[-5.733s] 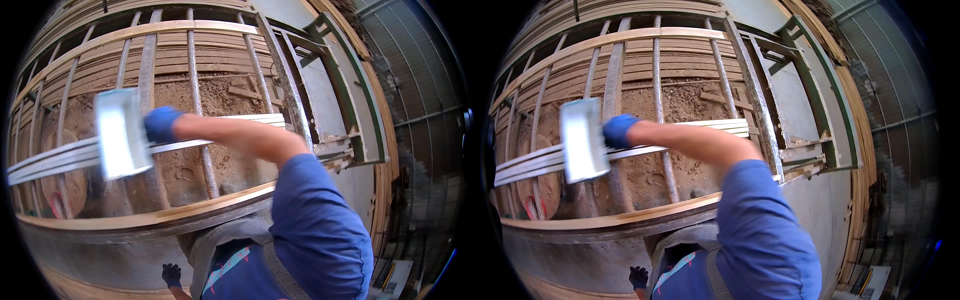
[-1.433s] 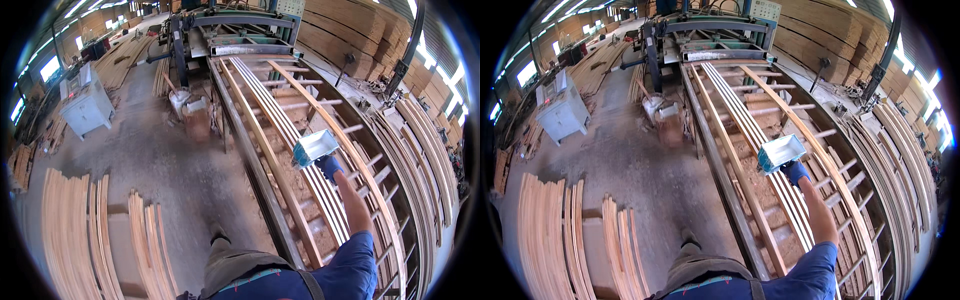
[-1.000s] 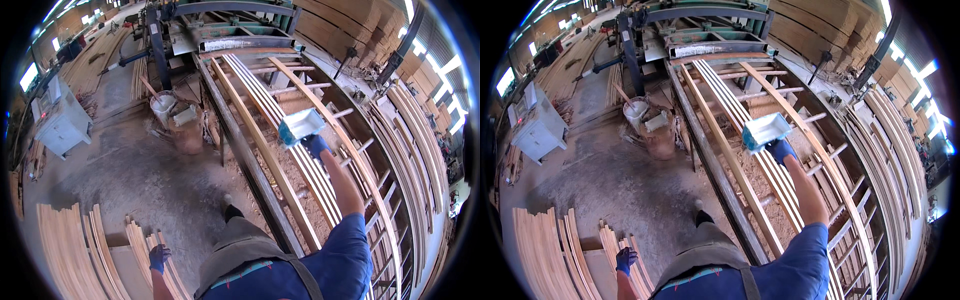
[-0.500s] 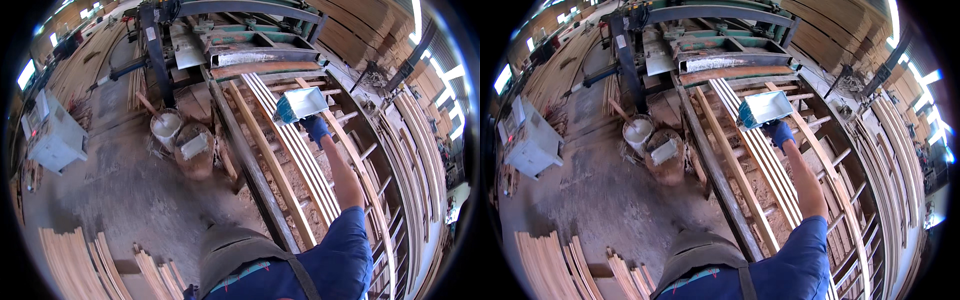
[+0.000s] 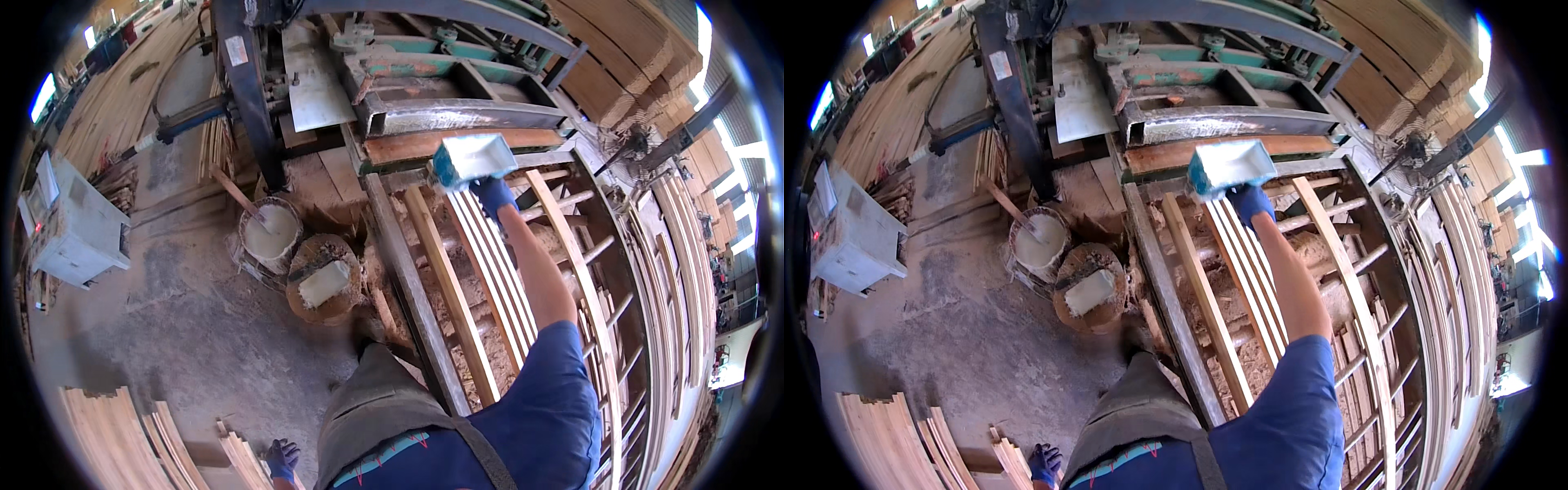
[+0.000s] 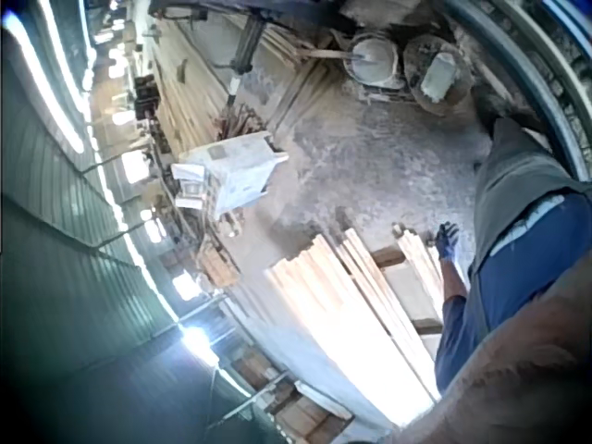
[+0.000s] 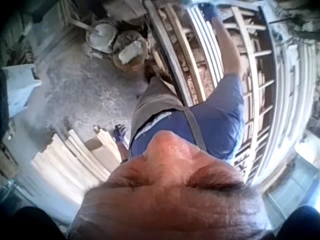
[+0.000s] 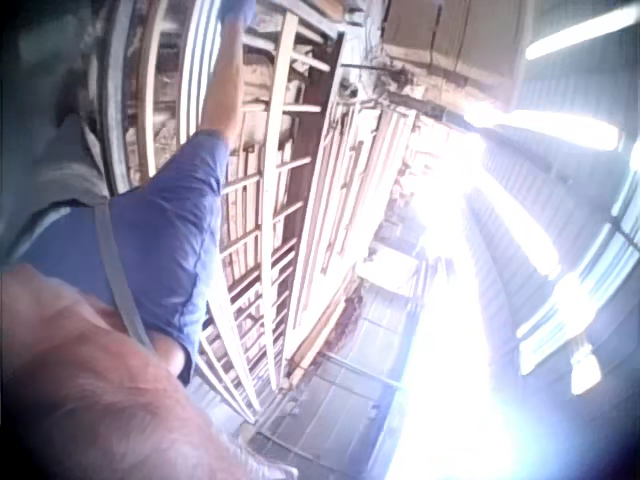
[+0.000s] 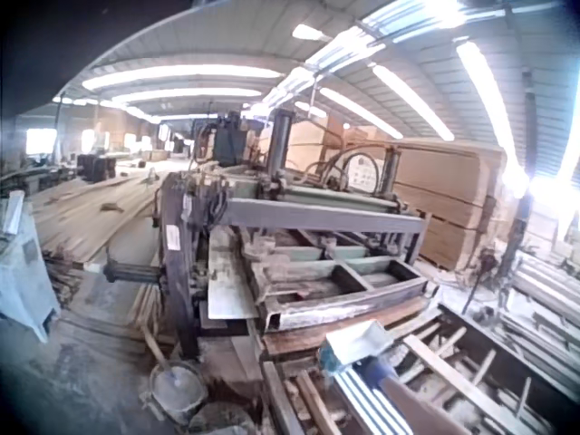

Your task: The person operates a machine control panel, then moves a large wooden panel and places it on the floor. They pick up multiple long wooden planks and arrange them on a metal rack, then use a small container to apply a substance to the planks on the rack.

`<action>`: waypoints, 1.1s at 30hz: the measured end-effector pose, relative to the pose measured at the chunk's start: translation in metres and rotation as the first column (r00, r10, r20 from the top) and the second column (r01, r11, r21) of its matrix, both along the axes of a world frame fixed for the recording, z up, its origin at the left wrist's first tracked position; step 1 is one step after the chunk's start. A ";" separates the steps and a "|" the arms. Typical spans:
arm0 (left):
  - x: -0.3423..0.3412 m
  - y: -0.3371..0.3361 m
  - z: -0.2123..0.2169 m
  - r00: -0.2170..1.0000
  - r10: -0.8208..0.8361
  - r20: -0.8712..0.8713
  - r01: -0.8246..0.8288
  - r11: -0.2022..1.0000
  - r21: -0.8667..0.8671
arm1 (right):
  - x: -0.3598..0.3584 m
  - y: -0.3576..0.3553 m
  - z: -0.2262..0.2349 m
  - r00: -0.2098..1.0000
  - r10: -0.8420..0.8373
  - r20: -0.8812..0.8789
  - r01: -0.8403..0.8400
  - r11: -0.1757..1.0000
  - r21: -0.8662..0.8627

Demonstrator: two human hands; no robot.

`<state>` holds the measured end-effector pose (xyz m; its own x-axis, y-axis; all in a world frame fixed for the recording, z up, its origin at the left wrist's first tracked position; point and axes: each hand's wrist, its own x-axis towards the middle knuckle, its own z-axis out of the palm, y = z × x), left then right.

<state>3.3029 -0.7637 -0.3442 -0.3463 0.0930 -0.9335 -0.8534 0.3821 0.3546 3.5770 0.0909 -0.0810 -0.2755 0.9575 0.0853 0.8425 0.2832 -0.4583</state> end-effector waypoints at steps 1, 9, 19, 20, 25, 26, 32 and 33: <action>0.001 0.008 0.004 0.997 -0.074 0.001 0.074 0.995 -0.061 | -0.021 0.020 0.003 0.997 -0.063 -0.033 0.057 0.986 -0.157; 0.022 0.056 0.042 0.960 -0.268 0.079 0.272 0.961 -0.052 | -0.089 0.069 0.022 0.913 -0.188 -0.363 0.065 0.944 -0.325; -0.163 0.130 -0.018 0.936 -0.304 0.178 0.301 0.953 0.042 | -0.167 -0.154 0.022 0.847 0.078 -0.526 -0.219 0.952 -0.213; -0.189 0.127 -0.033 0.950 -0.257 0.181 0.255 0.966 0.031 | -0.169 -0.168 -0.021 0.821 0.163 -0.547 -0.287 0.947 -0.148; -0.250 0.122 -0.006 0.956 -0.294 0.008 0.293 0.955 0.052 | -0.202 -0.255 -0.173 0.875 0.024 -0.484 -0.250 0.878 -0.408; -0.253 0.108 -0.003 0.958 -0.287 0.007 0.287 0.957 0.040 | -0.202 -0.264 -0.209 0.920 0.062 -0.387 -0.234 0.879 -0.415; -0.222 -0.007 0.012 0.954 -0.206 0.217 0.266 0.915 -0.302 | -0.220 -0.288 -0.332 0.950 0.305 -0.066 -0.310 0.900 -0.306; -0.213 -0.020 0.017 0.945 -0.224 0.239 0.295 0.901 -0.319 | -0.222 -0.287 -0.345 0.956 0.278 -0.091 -0.292 0.892 -0.344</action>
